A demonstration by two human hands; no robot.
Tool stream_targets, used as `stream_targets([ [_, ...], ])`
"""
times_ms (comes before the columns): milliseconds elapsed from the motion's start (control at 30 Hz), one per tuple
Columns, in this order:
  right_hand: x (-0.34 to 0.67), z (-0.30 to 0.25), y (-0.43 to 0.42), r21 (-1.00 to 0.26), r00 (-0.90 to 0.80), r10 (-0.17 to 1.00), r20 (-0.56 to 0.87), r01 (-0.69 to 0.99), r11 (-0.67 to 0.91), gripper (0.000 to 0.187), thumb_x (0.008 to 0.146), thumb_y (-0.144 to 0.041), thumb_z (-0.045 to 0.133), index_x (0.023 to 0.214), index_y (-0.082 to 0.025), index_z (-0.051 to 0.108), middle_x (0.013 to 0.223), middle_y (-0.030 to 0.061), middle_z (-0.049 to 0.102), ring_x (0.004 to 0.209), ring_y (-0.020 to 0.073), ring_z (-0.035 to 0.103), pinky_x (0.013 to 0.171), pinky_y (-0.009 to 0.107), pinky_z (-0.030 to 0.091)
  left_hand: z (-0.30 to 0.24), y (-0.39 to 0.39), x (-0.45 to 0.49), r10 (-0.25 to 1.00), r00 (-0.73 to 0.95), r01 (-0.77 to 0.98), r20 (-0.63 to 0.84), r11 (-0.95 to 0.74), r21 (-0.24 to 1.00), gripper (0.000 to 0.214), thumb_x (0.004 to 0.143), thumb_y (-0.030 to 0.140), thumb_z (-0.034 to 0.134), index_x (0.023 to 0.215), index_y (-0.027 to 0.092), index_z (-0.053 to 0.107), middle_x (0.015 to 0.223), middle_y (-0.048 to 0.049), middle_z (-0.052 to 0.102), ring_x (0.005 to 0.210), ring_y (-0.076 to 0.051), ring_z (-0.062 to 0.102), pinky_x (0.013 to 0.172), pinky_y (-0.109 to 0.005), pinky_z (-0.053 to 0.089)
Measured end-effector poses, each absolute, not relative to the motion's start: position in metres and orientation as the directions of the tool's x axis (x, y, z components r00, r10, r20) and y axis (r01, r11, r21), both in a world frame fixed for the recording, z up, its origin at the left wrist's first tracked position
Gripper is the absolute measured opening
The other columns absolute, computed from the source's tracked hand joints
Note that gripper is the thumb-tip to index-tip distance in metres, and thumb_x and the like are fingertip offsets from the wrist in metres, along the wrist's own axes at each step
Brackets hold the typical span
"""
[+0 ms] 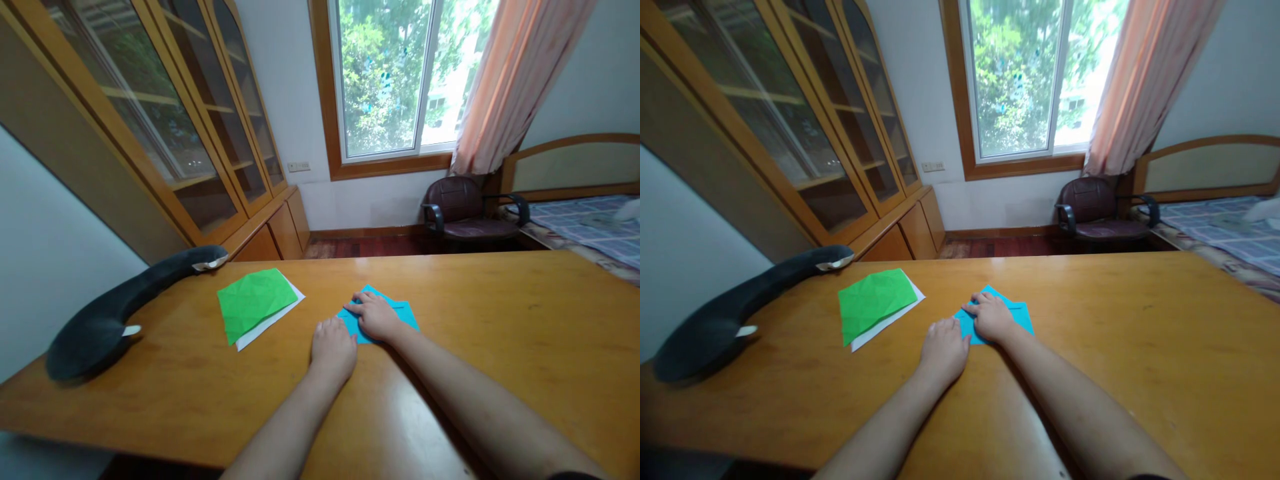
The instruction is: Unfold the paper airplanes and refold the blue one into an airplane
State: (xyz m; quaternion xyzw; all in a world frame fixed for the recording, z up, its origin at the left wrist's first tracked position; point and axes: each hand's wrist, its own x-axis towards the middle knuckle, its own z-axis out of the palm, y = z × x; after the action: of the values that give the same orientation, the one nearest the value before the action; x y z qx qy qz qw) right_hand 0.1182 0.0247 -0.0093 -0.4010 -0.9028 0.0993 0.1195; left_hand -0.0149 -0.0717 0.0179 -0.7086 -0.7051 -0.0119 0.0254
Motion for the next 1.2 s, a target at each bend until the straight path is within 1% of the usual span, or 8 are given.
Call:
stream_targets([
  [167,0.119,-0.006,0.023,-0.274,-0.652,0.744,0.148,0.696,0.664,0.047,0.088,-0.019,0.044,0.130,-0.032,0.060,0.131,0.0073,0.055,0.117,0.0253,0.046,0.099,0.040,0.036,0.031,-0.056,-0.025,0.999,0.022,0.999,0.029,-0.023,0.029,0.039,0.093,0.039,0.042,0.115,0.014,0.064,0.114,-0.0151,0.067,0.109,-0.030,0.058,0.094,-0.043,0.043],
  [300,0.118,-0.005,0.023,-0.253,-0.657,0.739,0.151,0.696,0.671,0.045,0.087,-0.021,0.047,0.128,-0.032,0.062,0.130,0.0076,0.056,0.116,0.0254,0.046,0.098,0.040,0.036,0.015,-0.049,-0.030,0.991,0.133,0.982,0.022,-0.134,0.134,0.055,0.095,0.040,0.037,0.141,0.010,0.043,0.149,-0.0152,0.042,0.136,-0.027,0.040,0.111,-0.039,0.031],
  [467,0.117,-0.007,0.024,-0.249,-0.646,0.749,0.147,0.709,0.660,0.045,0.088,-0.021,0.046,0.129,-0.034,0.061,0.131,0.0071,0.056,0.117,0.0267,0.047,0.095,0.040,0.038,-0.006,-0.054,-0.026,0.985,0.160,0.977,-0.060,-0.150,0.152,0.073,0.092,0.051,0.039,0.148,0.005,0.030,0.156,-0.0181,0.026,0.145,-0.030,0.023,0.117,-0.043,0.023],
  [633,0.117,-0.007,0.025,-0.262,-0.641,0.754,0.143,0.711,0.653,0.045,0.089,-0.023,0.045,0.132,-0.030,0.059,0.133,0.0073,0.056,0.118,0.0258,0.048,0.097,0.039,0.038,-0.002,-0.056,-0.027,0.984,0.165,0.977,-0.064,-0.155,0.146,0.077,0.090,0.057,0.040,0.148,0.007,0.030,0.156,-0.0171,0.027,0.145,-0.030,0.024,0.117,-0.045,0.023],
  [767,0.119,-0.010,0.026,-0.281,-0.641,0.748,0.171,0.696,0.661,0.050,0.085,-0.017,0.045,0.134,-0.019,0.057,0.136,0.0115,0.056,0.122,0.0272,0.047,0.103,0.041,0.036,0.003,-0.057,-0.031,0.980,0.188,0.971,-0.066,-0.175,0.164,0.082,0.088,0.062,0.039,0.149,0.008,0.029,0.157,-0.0156,0.026,0.145,-0.029,0.023,0.118,-0.046,0.021],
  [933,0.131,-0.014,0.030,-0.452,-0.614,0.752,0.240,0.615,0.646,0.065,0.073,-0.009,0.048,0.138,-0.013,0.051,0.137,0.0137,0.055,0.125,0.0239,0.049,0.107,0.039,0.036,0.009,-0.055,-0.032,0.981,0.180,0.975,-0.067,-0.169,0.142,0.080,0.088,0.065,0.036,0.148,0.013,0.034,0.154,-0.0140,0.032,0.143,-0.030,0.028,0.117,-0.050,0.019],
  [1033,0.142,-0.007,0.033,-0.492,-0.516,0.819,0.252,0.661,0.567,0.057,0.075,-0.011,0.048,0.131,-0.014,0.058,0.132,0.0121,0.060,0.121,0.0234,0.054,0.104,0.036,0.039,0.011,-0.054,-0.029,0.984,0.168,0.979,-0.060,-0.160,0.126,0.077,0.088,0.065,0.037,0.144,0.012,0.040,0.152,-0.0155,0.036,0.141,-0.030,0.031,0.117,-0.050,0.019],
  [1200,0.157,0.010,0.040,-0.342,-0.335,0.924,0.182,0.860,0.379,0.029,0.085,-0.023,0.048,0.096,-0.016,0.074,0.102,0.0118,0.071,0.096,0.0241,0.063,0.085,0.032,0.046,0.011,-0.053,-0.024,0.987,0.146,0.984,-0.071,-0.138,0.111,0.078,0.087,0.065,0.040,0.144,0.012,0.040,0.153,-0.0172,0.033,0.141,-0.032,0.031,0.116,-0.053,0.020],
])
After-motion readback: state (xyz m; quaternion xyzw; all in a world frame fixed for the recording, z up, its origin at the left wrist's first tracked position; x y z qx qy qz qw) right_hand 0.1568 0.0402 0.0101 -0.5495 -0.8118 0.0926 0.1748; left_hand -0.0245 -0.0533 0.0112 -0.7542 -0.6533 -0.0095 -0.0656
